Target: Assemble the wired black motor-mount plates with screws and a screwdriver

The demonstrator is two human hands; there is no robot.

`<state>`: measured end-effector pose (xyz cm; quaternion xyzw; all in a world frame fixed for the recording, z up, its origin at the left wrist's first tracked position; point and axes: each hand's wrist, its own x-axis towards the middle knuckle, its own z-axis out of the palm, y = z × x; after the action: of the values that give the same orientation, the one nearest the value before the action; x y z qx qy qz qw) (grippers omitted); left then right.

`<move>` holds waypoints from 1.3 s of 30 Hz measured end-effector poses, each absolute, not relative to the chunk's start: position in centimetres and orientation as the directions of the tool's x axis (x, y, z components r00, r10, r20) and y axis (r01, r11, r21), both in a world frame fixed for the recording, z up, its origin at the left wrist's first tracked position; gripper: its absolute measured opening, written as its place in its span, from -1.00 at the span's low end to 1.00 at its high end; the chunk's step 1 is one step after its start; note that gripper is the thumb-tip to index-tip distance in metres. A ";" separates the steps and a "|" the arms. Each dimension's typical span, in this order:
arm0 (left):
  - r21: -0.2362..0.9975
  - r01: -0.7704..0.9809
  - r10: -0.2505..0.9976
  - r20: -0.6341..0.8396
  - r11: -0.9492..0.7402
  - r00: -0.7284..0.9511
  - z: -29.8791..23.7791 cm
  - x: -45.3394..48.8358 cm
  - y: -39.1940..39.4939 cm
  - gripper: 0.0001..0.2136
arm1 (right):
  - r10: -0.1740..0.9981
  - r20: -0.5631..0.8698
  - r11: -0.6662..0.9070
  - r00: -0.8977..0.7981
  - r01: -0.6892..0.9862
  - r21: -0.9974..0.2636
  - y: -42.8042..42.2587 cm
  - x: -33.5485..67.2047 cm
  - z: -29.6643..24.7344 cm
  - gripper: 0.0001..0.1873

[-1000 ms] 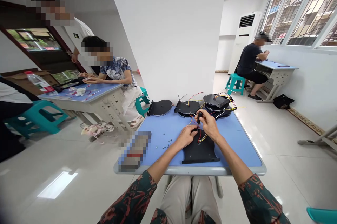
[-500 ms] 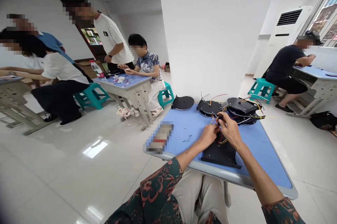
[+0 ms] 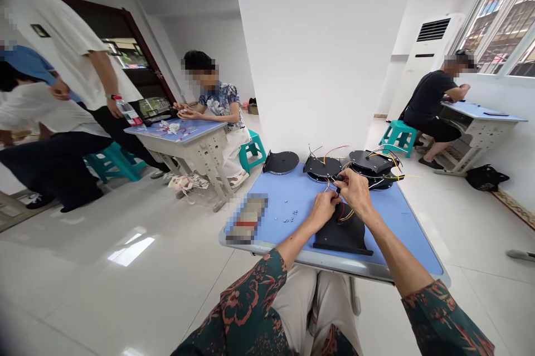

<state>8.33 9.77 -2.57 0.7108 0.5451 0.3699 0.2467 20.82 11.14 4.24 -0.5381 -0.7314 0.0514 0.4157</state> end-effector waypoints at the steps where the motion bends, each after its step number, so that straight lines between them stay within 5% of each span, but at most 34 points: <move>1: 0.770 0.572 0.958 0.256 -0.282 0.128 -2.6 8.3 9.8 -0.89 | 0.837 0.537 0.429 -0.102 0.731 -0.531 11.1 20.9 4.5 -0.88; 6: 0.818 0.495 0.956 0.264 -0.293 0.130 -2.7 8.0 10.0 -0.86 | 0.873 0.455 0.438 -0.176 0.691 -0.575 10.8 21.4 5.2 -0.79; 14: 0.812 0.510 0.958 0.263 -0.283 0.112 -2.8 7.9 9.9 -0.88 | 0.827 0.557 0.425 -0.078 0.735 -0.528 10.8 20.4 4.6 -0.87; 20: 0.823 0.489 0.958 0.246 -0.288 0.149 -2.8 7.8 10.0 -0.86 | 0.814 0.468 0.569 -0.345 0.636 -0.521 11.1 21.5 5.3 -0.70; 27: 0.806 0.521 0.959 0.244 -0.282 0.141 -2.9 8.0 10.2 -0.86 | 0.781 0.571 0.537 -0.254 0.739 -0.406 10.8 21.2 4.4 -0.89; 29: 0.808 0.522 0.961 0.242 -0.274 0.130 -2.9 8.1 10.1 -0.87 | 0.788 0.569 0.522 -0.235 0.744 -0.417 10.9 21.1 4.3 -0.94; 35: 0.843 0.470 0.965 0.220 -0.263 0.146 -2.7 7.7 9.9 -0.88 | 0.809 0.462 0.581 -0.362 0.607 -0.543 11.3 22.5 5.0 -0.61; 39: 0.836 0.476 0.961 0.235 -0.275 0.143 -2.5 7.6 9.8 -0.86 | 0.827 0.483 0.541 -0.289 0.647 -0.537 11.0 22.7 4.7 -0.69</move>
<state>7.63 9.83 -2.46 0.6919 0.5193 0.3984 0.3048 22.68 10.96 4.67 -0.4641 -0.7940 0.1198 0.3740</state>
